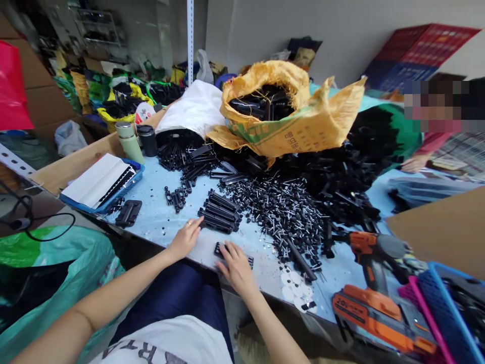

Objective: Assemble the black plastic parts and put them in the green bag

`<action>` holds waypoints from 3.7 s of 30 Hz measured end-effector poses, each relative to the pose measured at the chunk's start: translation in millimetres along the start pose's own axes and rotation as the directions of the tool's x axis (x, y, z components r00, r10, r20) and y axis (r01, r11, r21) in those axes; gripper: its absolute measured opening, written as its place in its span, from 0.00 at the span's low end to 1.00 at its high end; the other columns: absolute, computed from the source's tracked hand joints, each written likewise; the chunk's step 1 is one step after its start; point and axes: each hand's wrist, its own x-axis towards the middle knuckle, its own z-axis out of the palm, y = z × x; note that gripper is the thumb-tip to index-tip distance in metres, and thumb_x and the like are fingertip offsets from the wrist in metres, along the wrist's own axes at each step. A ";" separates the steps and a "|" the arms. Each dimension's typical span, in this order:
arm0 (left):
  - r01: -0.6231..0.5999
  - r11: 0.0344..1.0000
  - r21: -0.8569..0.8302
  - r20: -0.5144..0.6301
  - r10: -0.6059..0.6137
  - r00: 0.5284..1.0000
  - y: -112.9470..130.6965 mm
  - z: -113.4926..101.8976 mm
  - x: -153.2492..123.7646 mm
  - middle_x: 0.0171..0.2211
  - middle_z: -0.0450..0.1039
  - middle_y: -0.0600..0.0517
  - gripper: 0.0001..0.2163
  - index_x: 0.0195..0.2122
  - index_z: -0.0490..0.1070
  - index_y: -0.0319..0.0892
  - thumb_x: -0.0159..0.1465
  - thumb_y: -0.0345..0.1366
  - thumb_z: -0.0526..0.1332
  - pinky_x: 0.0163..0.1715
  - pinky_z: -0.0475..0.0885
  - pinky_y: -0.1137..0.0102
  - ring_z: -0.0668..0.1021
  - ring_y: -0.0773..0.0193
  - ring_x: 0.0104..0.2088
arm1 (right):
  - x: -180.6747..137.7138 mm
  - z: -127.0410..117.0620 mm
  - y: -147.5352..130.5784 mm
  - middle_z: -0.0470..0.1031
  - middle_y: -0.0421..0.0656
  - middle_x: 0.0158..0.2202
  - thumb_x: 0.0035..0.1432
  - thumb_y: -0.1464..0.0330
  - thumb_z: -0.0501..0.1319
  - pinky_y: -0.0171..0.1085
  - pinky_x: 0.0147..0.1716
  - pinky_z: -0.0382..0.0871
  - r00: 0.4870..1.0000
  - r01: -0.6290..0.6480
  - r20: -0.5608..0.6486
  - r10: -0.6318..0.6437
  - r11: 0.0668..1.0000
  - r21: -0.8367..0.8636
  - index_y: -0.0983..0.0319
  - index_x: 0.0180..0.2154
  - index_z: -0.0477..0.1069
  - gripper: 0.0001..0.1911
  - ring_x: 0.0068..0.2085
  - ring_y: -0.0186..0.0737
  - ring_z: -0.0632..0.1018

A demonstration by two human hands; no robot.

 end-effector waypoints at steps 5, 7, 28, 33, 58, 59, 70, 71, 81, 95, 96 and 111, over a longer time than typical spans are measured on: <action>-0.048 0.957 -0.287 0.019 0.055 0.998 31.2 13.5 -11.2 0.42 0.70 0.47 0.17 0.55 0.65 0.43 0.66 0.36 0.50 0.43 0.71 0.68 0.75 0.64 0.41 | 38.0 -19.5 -24.2 0.73 0.48 0.43 0.63 0.56 0.47 0.47 0.38 0.74 0.895 -0.404 0.100 0.435 0.696 0.594 0.58 0.58 0.60 0.25 0.35 0.41 0.77; -0.049 0.938 -0.344 -0.011 0.048 0.999 39.7 15.8 -10.7 0.42 0.71 0.47 0.17 0.55 0.66 0.42 0.65 0.36 0.52 0.43 0.71 0.68 0.75 0.64 0.42 | 48.5 -28.0 -30.2 0.74 0.44 0.39 0.63 0.54 0.46 0.40 0.29 0.75 0.839 -0.441 0.193 0.509 0.428 0.789 0.56 0.61 0.55 0.28 0.29 0.35 0.76; -0.005 0.996 -0.085 -0.186 -0.011 0.982 49.4 44.6 -24.8 0.48 0.66 0.40 0.19 0.59 0.59 0.40 0.67 0.33 0.44 0.48 0.68 0.59 0.70 0.56 0.50 | 30.6 -43.7 -15.2 0.68 0.45 0.52 0.64 0.58 0.47 0.42 0.46 0.69 0.945 -0.309 0.009 0.326 0.887 0.341 0.53 0.61 0.55 0.24 0.46 0.40 0.73; -0.349 0.909 0.229 0.272 0.284 0.920 43.0 49.8 -14.7 0.55 0.63 0.43 0.23 0.56 0.62 0.48 0.60 0.25 0.52 0.57 0.51 0.46 0.61 0.50 0.59 | 16.5 -99.8 95.5 0.68 0.54 0.51 0.64 0.63 0.46 0.46 0.49 0.64 0.757 -0.641 -0.277 0.592 0.756 -0.134 0.64 0.58 0.61 0.23 0.52 0.49 0.67; -0.416 0.819 0.396 0.490 0.194 0.850 37.1 57.3 4.0 0.42 0.69 0.44 0.17 0.53 0.63 0.40 0.63 0.37 0.57 0.43 0.66 0.62 0.70 0.54 0.45 | 41.9 -157.8 184.1 0.65 0.63 0.46 0.62 0.76 0.39 0.46 0.42 0.61 0.586 -0.780 -0.335 0.738 0.401 -0.480 0.74 0.63 0.42 0.28 0.45 0.50 0.71; -0.419 0.828 0.373 0.499 0.201 0.843 38.2 59.0 5.6 0.42 0.69 0.44 0.17 0.53 0.63 0.40 0.63 0.37 0.57 0.43 0.66 0.63 0.71 0.55 0.44 | 41.3 -154.1 164.8 0.65 0.61 0.46 0.63 0.74 0.41 0.46 0.42 0.62 0.706 -0.692 -0.292 0.645 0.539 -0.481 0.73 0.64 0.41 0.28 0.44 0.50 0.70; -0.463 0.836 0.295 0.527 0.262 0.808 28.4 60.3 14.1 0.40 0.70 0.45 0.12 0.47 0.67 0.39 0.64 0.36 0.54 0.43 0.66 0.63 0.72 0.56 0.43 | -52.2 -68.0 43.6 0.71 0.55 0.40 0.64 0.59 0.48 0.42 0.39 0.64 0.973 -0.123 0.143 0.180 0.934 -0.336 0.69 0.46 0.67 0.21 0.41 0.47 0.71; -0.461 0.837 0.296 0.530 0.257 0.808 28.3 59.3 13.6 0.40 0.70 0.46 0.12 0.47 0.67 0.40 0.65 0.37 0.54 0.44 0.66 0.64 0.72 0.57 0.43 | -54.0 -69.7 42.7 0.72 0.53 0.38 0.64 0.58 0.48 0.41 0.38 0.63 0.965 -0.134 0.165 0.203 0.927 -0.351 0.68 0.43 0.68 0.21 0.40 0.46 0.72; -0.421 0.875 0.238 0.580 0.220 0.784 39.8 49.5 16.5 0.44 0.69 0.46 0.17 0.48 0.65 0.43 0.61 0.45 0.57 0.47 0.64 0.61 0.70 0.54 0.46 | -32.9 -71.6 10.6 0.73 0.44 0.30 0.65 0.54 0.43 0.34 0.26 0.53 0.902 -0.048 0.407 0.141 0.972 -0.229 0.61 0.40 0.68 0.22 0.28 0.36 0.72; -0.403 0.902 0.155 0.565 0.253 0.785 33.2 47.2 12.1 0.42 0.69 0.46 0.34 0.48 0.62 0.42 0.46 0.59 0.64 0.42 0.67 0.61 0.74 0.52 0.43 | -25.2 -88.7 -11.8 0.72 0.44 0.29 0.66 0.57 0.46 0.36 0.28 0.50 0.928 0.016 0.355 0.109 0.943 -0.332 0.61 0.40 0.69 0.19 0.30 0.36 0.72; -0.406 0.903 0.142 0.563 0.264 0.783 32.8 47.3 12.7 0.42 0.70 0.46 0.34 0.48 0.62 0.42 0.46 0.59 0.64 0.42 0.67 0.61 0.74 0.52 0.43 | -24.7 -90.5 -11.6 0.72 0.44 0.29 0.66 0.57 0.46 0.36 0.28 0.50 0.929 0.024 0.358 0.100 0.945 -0.326 0.61 0.40 0.69 0.19 0.29 0.36 0.71; -0.508 0.850 0.139 0.395 0.423 0.816 23.8 50.9 4.5 0.34 0.72 0.49 0.24 0.40 0.64 0.42 0.54 0.57 0.60 0.34 0.69 0.67 0.76 0.59 0.36 | -8.7 -102.8 -17.1 0.72 0.43 0.28 0.65 0.60 0.49 0.37 0.30 0.47 0.965 0.047 0.252 0.070 0.901 -0.430 0.62 0.38 0.70 0.16 0.30 0.36 0.70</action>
